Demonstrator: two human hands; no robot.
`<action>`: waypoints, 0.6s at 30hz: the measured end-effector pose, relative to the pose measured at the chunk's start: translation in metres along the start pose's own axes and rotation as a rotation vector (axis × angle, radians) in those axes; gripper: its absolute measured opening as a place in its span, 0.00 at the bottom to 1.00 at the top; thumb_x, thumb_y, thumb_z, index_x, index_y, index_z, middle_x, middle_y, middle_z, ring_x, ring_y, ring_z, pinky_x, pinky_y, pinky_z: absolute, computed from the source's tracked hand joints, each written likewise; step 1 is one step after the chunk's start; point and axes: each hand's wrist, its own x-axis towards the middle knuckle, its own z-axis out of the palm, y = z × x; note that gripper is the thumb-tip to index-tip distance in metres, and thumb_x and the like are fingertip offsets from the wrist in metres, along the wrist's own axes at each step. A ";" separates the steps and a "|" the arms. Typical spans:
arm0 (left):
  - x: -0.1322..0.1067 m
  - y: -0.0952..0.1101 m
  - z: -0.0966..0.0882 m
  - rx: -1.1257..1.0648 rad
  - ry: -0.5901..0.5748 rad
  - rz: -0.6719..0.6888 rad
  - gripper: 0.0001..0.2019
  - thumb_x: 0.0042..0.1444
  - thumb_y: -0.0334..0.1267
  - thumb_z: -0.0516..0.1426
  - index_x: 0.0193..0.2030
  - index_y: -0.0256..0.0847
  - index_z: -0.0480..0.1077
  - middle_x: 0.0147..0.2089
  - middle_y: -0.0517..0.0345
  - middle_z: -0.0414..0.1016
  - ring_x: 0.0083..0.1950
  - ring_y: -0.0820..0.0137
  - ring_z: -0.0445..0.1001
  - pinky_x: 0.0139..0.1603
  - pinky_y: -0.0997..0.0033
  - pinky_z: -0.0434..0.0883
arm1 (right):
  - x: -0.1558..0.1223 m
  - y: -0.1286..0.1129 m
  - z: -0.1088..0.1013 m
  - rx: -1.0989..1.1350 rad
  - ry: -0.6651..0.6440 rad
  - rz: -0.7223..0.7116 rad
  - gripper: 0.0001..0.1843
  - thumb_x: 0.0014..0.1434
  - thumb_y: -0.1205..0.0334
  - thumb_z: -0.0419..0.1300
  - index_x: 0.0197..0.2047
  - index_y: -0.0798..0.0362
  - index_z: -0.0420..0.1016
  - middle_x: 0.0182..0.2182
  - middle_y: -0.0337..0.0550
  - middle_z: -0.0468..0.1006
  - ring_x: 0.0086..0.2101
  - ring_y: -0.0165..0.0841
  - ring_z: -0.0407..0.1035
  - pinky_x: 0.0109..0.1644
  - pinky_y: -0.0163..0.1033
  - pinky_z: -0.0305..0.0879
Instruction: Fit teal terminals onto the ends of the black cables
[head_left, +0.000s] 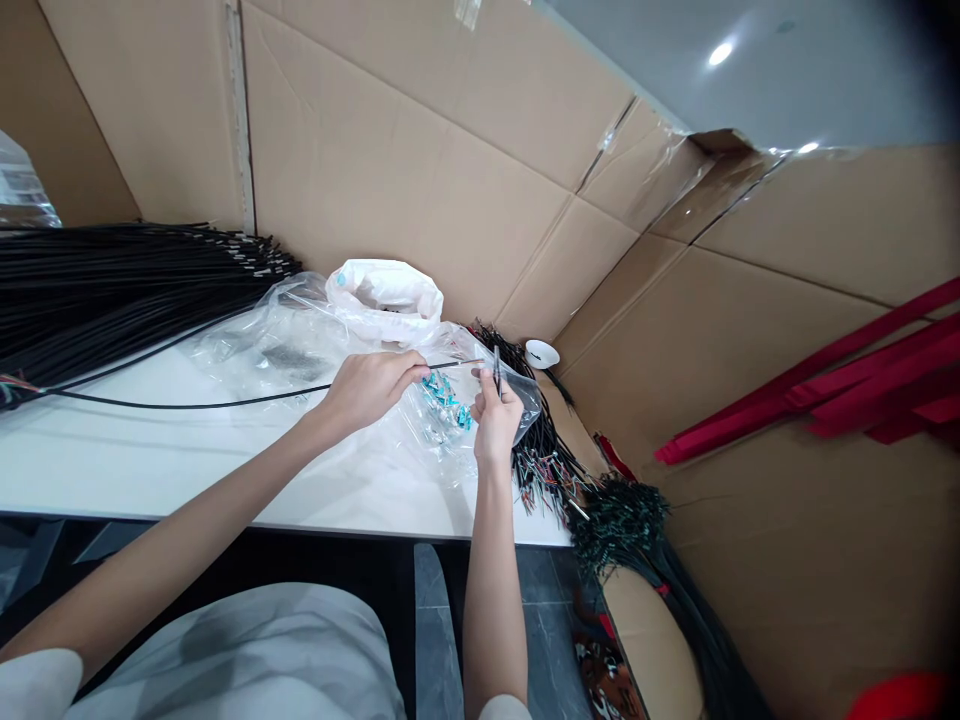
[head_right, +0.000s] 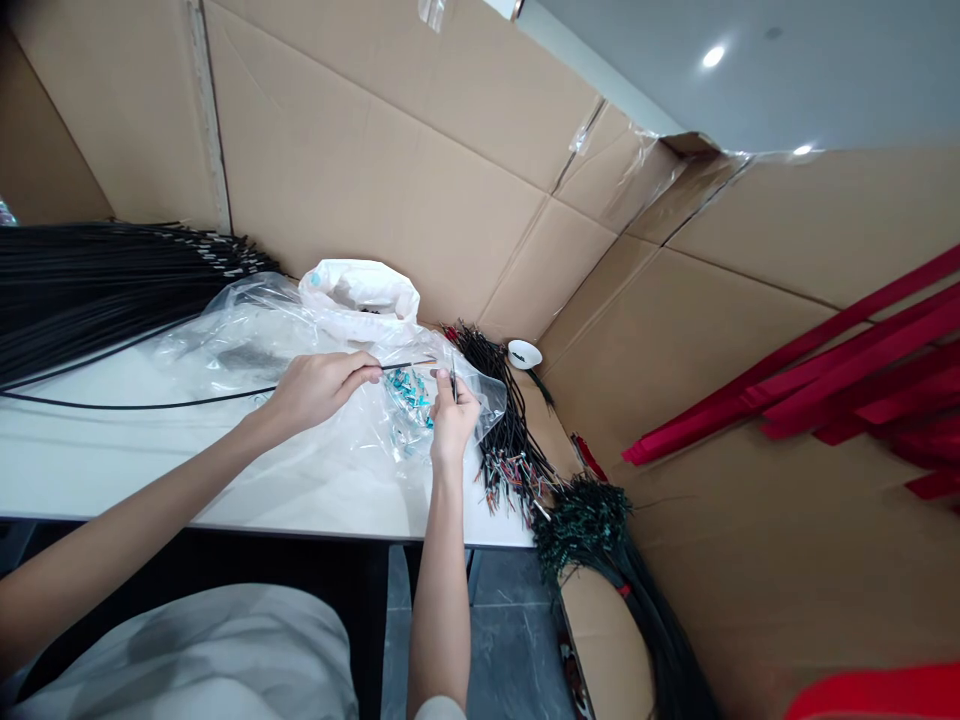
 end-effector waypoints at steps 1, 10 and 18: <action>-0.002 0.000 0.001 -0.004 0.001 0.010 0.16 0.71 0.46 0.49 0.43 0.45 0.77 0.36 0.60 0.83 0.36 0.64 0.80 0.30 0.70 0.61 | -0.005 -0.003 0.002 0.108 -0.014 0.021 0.24 0.54 0.41 0.64 0.37 0.56 0.77 0.16 0.23 0.46 0.18 0.24 0.39 0.22 0.34 0.40; -0.016 -0.002 0.007 -0.058 0.057 0.096 0.18 0.73 0.47 0.47 0.46 0.44 0.77 0.40 0.58 0.84 0.38 0.66 0.80 0.31 0.70 0.63 | -0.025 -0.024 0.009 0.413 -0.128 0.118 0.21 0.50 0.43 0.70 0.33 0.54 0.75 0.17 0.22 0.39 0.19 0.23 0.31 0.19 0.33 0.32; -0.021 -0.009 0.006 -0.203 0.078 0.186 0.20 0.73 0.48 0.46 0.46 0.44 0.77 0.39 0.57 0.84 0.36 0.69 0.80 0.35 0.71 0.68 | -0.023 -0.026 -0.010 0.627 -0.406 0.411 0.12 0.59 0.58 0.63 0.27 0.52 0.68 0.17 0.23 0.37 0.19 0.24 0.29 0.17 0.27 0.36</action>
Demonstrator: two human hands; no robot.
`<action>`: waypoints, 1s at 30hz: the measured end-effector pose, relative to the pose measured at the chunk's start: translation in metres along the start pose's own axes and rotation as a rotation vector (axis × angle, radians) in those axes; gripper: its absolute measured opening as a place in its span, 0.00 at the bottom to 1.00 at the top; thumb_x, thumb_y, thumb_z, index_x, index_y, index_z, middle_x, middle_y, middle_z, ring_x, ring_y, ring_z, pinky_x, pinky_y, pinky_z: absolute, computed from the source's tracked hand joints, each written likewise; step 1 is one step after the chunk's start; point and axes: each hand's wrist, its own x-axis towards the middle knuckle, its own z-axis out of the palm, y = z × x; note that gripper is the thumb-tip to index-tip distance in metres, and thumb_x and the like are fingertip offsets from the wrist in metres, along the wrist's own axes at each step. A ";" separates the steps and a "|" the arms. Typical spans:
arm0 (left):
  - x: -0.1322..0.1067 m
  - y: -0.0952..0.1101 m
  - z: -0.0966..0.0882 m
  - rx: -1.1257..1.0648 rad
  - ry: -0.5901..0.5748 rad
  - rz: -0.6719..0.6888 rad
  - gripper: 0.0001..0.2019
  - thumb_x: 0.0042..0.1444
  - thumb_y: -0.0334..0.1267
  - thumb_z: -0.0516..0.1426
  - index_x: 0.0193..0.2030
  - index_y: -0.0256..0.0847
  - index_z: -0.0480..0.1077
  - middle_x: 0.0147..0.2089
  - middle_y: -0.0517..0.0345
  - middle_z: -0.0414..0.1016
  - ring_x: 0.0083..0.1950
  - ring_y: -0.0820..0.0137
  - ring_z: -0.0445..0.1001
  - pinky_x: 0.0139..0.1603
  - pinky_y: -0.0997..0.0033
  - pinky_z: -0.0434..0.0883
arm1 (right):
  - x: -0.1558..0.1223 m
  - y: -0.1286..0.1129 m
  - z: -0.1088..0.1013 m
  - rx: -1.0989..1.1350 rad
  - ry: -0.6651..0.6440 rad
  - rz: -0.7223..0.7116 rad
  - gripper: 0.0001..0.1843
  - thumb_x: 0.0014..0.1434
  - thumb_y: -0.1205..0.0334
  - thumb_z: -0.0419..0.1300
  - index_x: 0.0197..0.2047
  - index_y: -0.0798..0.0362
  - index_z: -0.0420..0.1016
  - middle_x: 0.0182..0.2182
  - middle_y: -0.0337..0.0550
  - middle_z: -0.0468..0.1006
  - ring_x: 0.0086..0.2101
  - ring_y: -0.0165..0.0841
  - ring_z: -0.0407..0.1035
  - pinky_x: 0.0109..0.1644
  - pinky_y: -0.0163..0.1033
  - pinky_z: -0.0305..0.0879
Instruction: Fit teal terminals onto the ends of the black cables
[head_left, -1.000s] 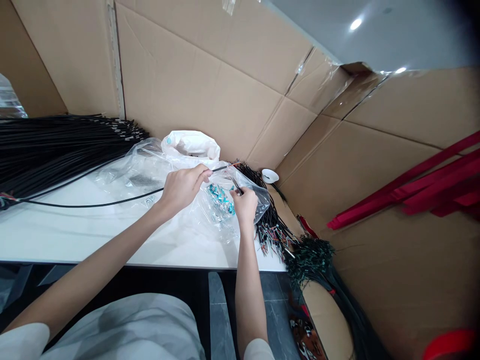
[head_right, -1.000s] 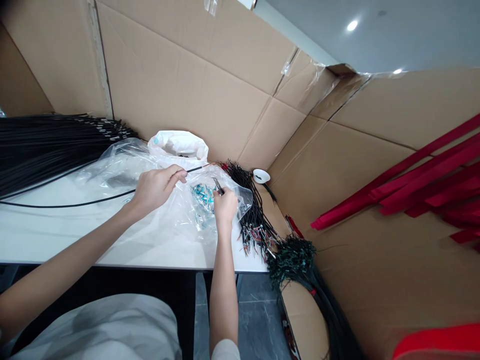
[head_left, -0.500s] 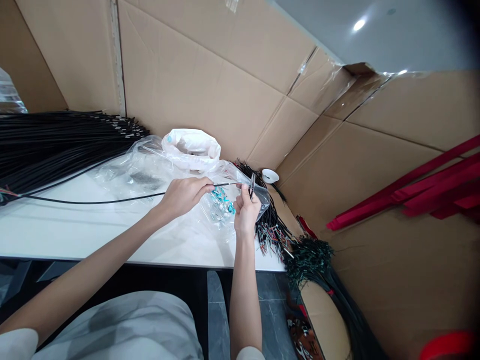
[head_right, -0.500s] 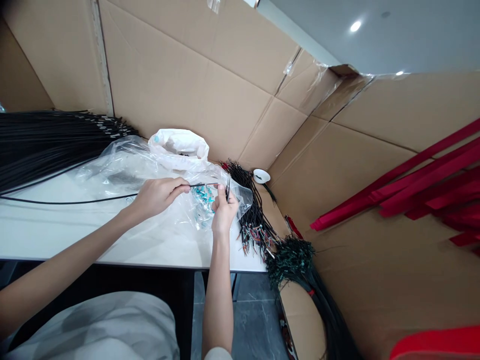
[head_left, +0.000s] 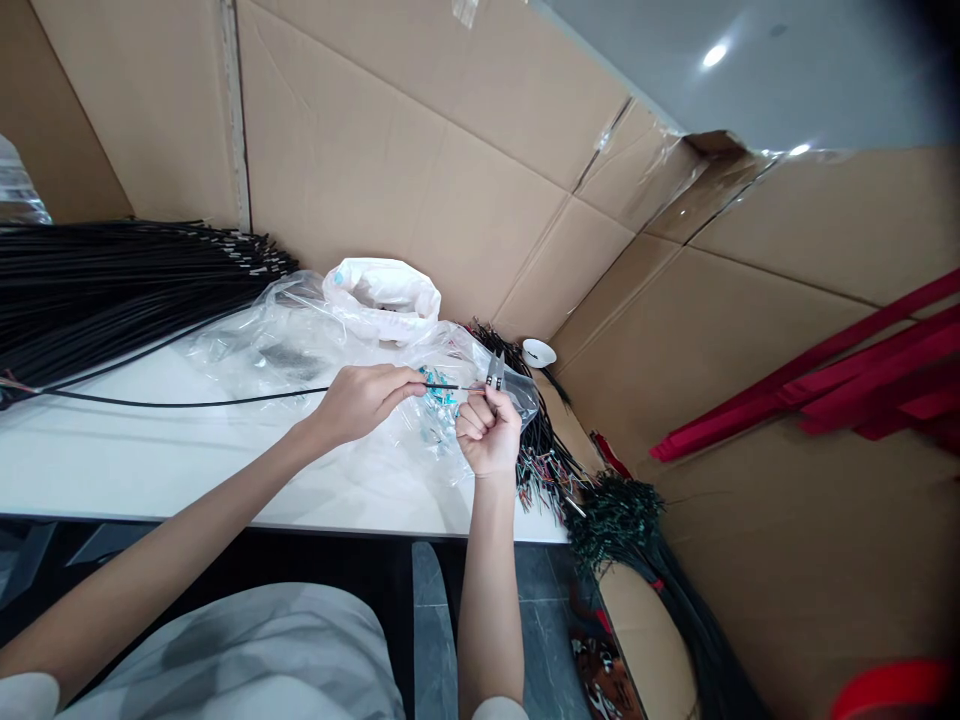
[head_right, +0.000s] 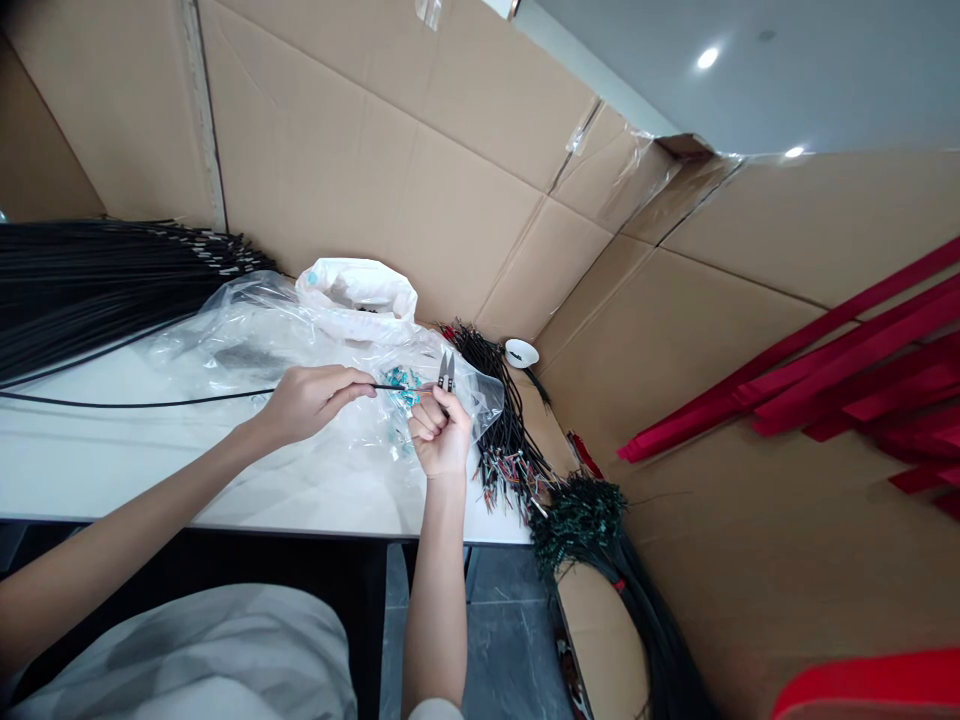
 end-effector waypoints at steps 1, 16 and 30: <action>0.000 0.000 0.000 -0.016 0.002 0.007 0.20 0.73 0.48 0.46 0.46 0.44 0.77 0.39 0.57 0.84 0.36 0.69 0.80 0.35 0.71 0.68 | -0.001 0.001 -0.002 0.029 -0.021 0.024 0.12 0.59 0.58 0.63 0.28 0.52 0.68 0.17 0.23 0.37 0.19 0.24 0.29 0.17 0.26 0.36; -0.002 -0.003 -0.001 -0.099 0.036 0.104 0.18 0.73 0.46 0.48 0.45 0.41 0.77 0.40 0.57 0.84 0.35 0.70 0.81 0.34 0.74 0.69 | -0.003 0.004 -0.010 0.123 -0.124 0.023 0.12 0.52 0.60 0.71 0.33 0.52 0.71 0.18 0.23 0.39 0.20 0.23 0.29 0.17 0.23 0.37; -0.003 -0.005 0.001 -0.078 0.091 0.188 0.19 0.74 0.46 0.48 0.44 0.38 0.77 0.37 0.57 0.84 0.32 0.72 0.80 0.31 0.75 0.69 | -0.002 0.012 -0.011 0.075 -0.132 -0.054 0.14 0.51 0.57 0.74 0.33 0.50 0.73 0.19 0.24 0.35 0.19 0.23 0.30 0.16 0.23 0.39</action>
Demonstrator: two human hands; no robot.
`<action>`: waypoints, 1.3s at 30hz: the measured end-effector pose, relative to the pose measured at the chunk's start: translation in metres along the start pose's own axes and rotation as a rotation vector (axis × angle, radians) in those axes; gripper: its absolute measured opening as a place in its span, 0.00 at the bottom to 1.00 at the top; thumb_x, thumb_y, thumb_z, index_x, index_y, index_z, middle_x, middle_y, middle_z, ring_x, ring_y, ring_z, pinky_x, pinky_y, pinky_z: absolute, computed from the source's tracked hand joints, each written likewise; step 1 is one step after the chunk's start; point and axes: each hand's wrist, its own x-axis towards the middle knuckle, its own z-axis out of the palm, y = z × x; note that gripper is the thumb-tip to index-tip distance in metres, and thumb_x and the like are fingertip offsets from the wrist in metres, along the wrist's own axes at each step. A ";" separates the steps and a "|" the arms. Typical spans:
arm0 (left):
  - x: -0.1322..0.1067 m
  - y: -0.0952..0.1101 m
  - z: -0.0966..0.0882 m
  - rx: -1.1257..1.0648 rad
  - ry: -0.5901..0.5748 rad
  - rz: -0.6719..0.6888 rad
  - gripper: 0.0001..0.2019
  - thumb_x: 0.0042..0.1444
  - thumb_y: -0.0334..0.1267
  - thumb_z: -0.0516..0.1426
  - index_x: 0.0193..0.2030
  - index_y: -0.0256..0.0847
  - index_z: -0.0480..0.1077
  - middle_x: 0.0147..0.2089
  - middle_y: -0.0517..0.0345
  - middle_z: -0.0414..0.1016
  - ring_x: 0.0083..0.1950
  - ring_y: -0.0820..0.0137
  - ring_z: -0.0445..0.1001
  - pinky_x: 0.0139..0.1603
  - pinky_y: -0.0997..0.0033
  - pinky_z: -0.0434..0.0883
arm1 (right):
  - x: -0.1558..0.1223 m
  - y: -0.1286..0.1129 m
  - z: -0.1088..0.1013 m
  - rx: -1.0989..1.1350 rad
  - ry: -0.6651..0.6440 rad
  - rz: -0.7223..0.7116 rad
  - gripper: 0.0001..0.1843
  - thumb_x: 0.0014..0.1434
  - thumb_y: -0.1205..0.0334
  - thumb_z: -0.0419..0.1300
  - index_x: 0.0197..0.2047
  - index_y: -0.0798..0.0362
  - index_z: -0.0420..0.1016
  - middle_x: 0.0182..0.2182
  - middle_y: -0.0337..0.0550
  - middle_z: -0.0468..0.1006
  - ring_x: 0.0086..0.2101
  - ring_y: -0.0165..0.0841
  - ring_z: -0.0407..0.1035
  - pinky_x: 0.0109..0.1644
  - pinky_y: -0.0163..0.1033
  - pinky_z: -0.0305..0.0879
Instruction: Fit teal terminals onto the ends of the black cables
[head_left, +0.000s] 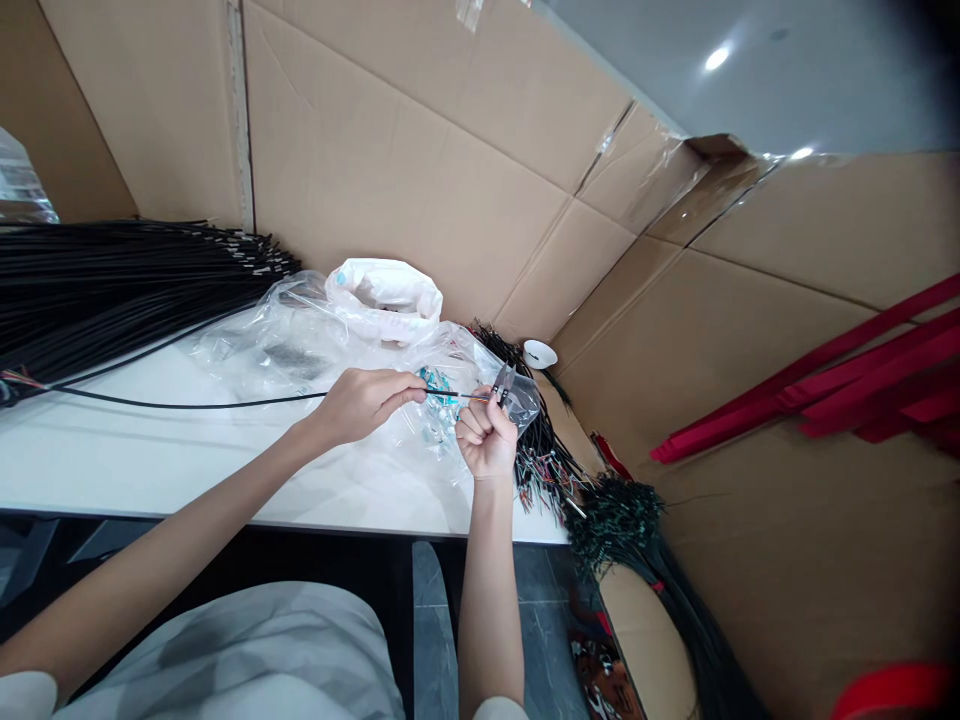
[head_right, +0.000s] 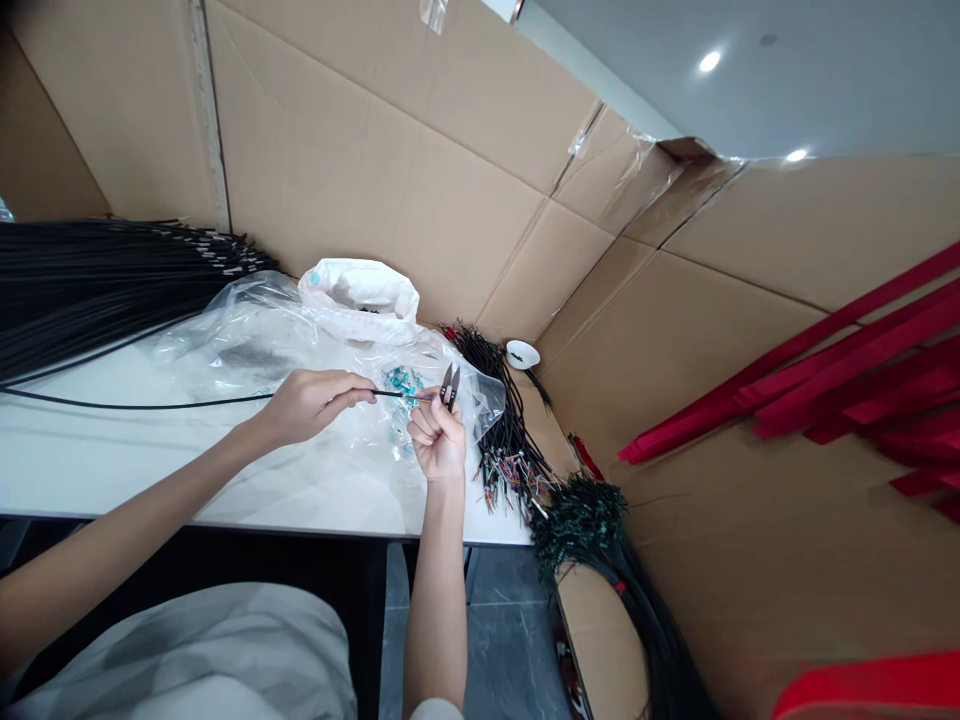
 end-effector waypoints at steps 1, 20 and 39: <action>0.000 0.000 0.000 0.002 0.003 0.005 0.19 0.74 0.46 0.48 0.44 0.37 0.77 0.37 0.57 0.84 0.32 0.72 0.80 0.31 0.75 0.69 | 0.000 0.000 -0.001 0.008 -0.004 0.015 0.14 0.51 0.57 0.74 0.33 0.50 0.73 0.19 0.24 0.35 0.19 0.23 0.30 0.16 0.23 0.38; 0.000 0.002 -0.002 0.019 -0.015 0.040 0.19 0.74 0.46 0.48 0.44 0.38 0.76 0.34 0.58 0.83 0.31 0.73 0.80 0.30 0.76 0.69 | -0.002 0.004 0.004 -0.056 -0.008 -0.067 0.15 0.49 0.54 0.72 0.32 0.52 0.73 0.17 0.23 0.36 0.19 0.23 0.30 0.17 0.25 0.36; -0.001 0.000 -0.004 0.012 -0.065 0.018 0.19 0.74 0.46 0.48 0.44 0.39 0.77 0.36 0.57 0.83 0.32 0.71 0.80 0.32 0.74 0.69 | -0.003 -0.008 0.001 -0.132 0.013 -0.022 0.10 0.47 0.60 0.69 0.30 0.52 0.73 0.17 0.23 0.37 0.18 0.21 0.31 0.17 0.26 0.36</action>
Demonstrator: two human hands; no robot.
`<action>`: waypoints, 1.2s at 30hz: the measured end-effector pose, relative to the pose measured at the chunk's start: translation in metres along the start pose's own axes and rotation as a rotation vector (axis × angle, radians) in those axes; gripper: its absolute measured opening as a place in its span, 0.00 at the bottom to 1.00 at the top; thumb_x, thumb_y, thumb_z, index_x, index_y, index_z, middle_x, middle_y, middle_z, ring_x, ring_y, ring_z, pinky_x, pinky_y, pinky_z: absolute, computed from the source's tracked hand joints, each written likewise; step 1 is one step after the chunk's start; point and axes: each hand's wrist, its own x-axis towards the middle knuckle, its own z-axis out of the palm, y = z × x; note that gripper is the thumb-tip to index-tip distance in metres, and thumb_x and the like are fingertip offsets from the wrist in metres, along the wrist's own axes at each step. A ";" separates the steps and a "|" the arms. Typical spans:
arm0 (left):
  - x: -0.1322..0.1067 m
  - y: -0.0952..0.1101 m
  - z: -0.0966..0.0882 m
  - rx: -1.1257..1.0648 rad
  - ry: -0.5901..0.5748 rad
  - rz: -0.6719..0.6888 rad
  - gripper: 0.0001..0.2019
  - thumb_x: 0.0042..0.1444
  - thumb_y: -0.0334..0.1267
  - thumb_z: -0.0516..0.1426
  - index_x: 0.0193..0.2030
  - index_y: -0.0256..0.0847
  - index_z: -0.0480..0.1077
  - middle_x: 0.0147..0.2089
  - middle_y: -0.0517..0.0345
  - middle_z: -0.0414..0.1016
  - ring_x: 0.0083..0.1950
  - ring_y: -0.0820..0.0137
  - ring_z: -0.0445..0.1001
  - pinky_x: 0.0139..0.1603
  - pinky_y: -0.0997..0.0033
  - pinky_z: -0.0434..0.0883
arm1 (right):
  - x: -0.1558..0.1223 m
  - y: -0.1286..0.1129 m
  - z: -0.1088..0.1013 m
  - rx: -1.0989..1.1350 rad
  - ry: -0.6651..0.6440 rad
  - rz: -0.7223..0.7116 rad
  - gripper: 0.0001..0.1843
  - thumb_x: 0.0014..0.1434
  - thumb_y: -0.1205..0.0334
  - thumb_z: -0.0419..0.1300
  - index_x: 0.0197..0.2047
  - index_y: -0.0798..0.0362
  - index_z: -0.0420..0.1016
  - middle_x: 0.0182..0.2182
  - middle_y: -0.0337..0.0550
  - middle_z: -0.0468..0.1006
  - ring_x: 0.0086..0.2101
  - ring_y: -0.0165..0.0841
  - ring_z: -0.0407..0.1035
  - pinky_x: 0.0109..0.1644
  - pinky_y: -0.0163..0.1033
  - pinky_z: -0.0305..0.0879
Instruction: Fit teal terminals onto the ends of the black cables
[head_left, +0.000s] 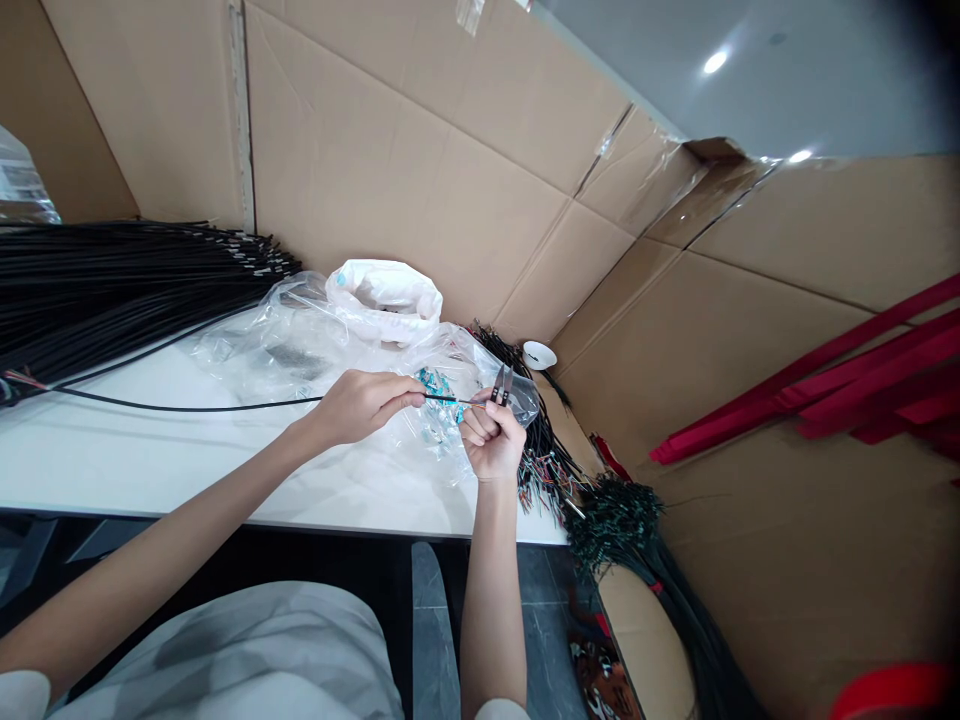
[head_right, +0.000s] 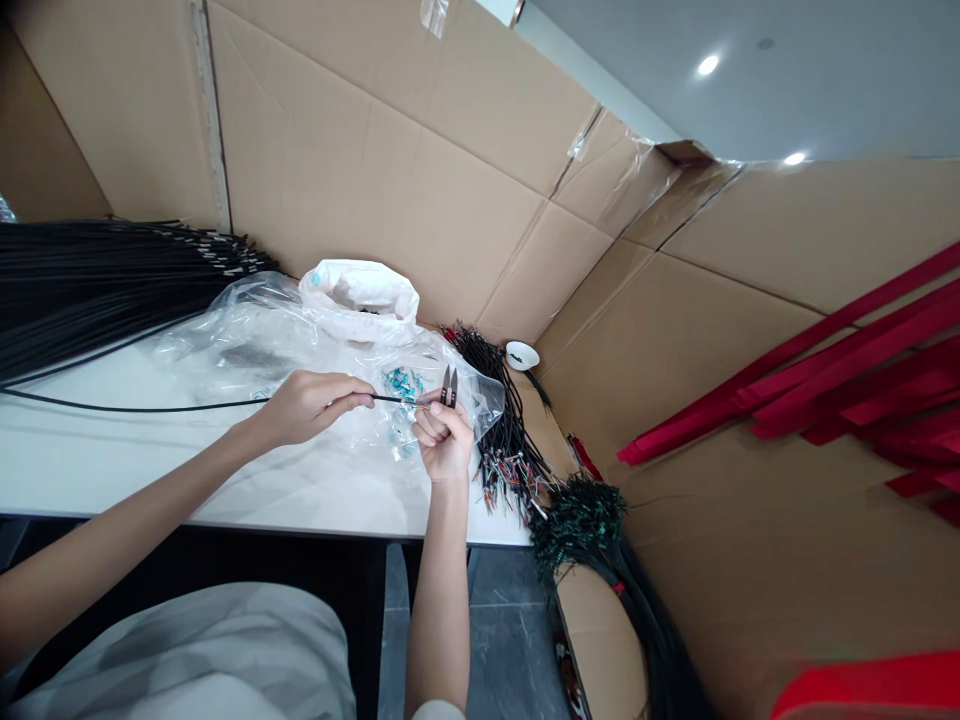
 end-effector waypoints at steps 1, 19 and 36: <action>0.000 0.000 0.000 -0.001 -0.004 -0.004 0.19 0.74 0.46 0.48 0.44 0.39 0.77 0.37 0.57 0.84 0.32 0.71 0.80 0.32 0.74 0.69 | 0.001 -0.001 -0.002 0.022 -0.002 0.043 0.10 0.46 0.61 0.69 0.30 0.53 0.73 0.16 0.23 0.37 0.18 0.21 0.31 0.17 0.25 0.37; 0.003 0.006 -0.009 -0.099 -0.127 -0.068 0.17 0.73 0.42 0.46 0.42 0.41 0.75 0.35 0.60 0.82 0.29 0.74 0.76 0.33 0.75 0.67 | -0.002 -0.011 -0.015 -0.179 -0.009 0.078 0.11 0.43 0.64 0.71 0.28 0.54 0.74 0.15 0.21 0.45 0.17 0.18 0.33 0.17 0.27 0.33; 0.009 0.022 -0.004 0.041 -0.198 -0.208 0.15 0.73 0.48 0.47 0.53 0.42 0.67 0.30 0.65 0.80 0.27 0.69 0.77 0.29 0.74 0.63 | 0.011 0.014 0.008 -0.302 0.407 -0.353 0.14 0.44 0.55 0.68 0.28 0.50 0.68 0.16 0.23 0.47 0.17 0.20 0.37 0.20 0.33 0.33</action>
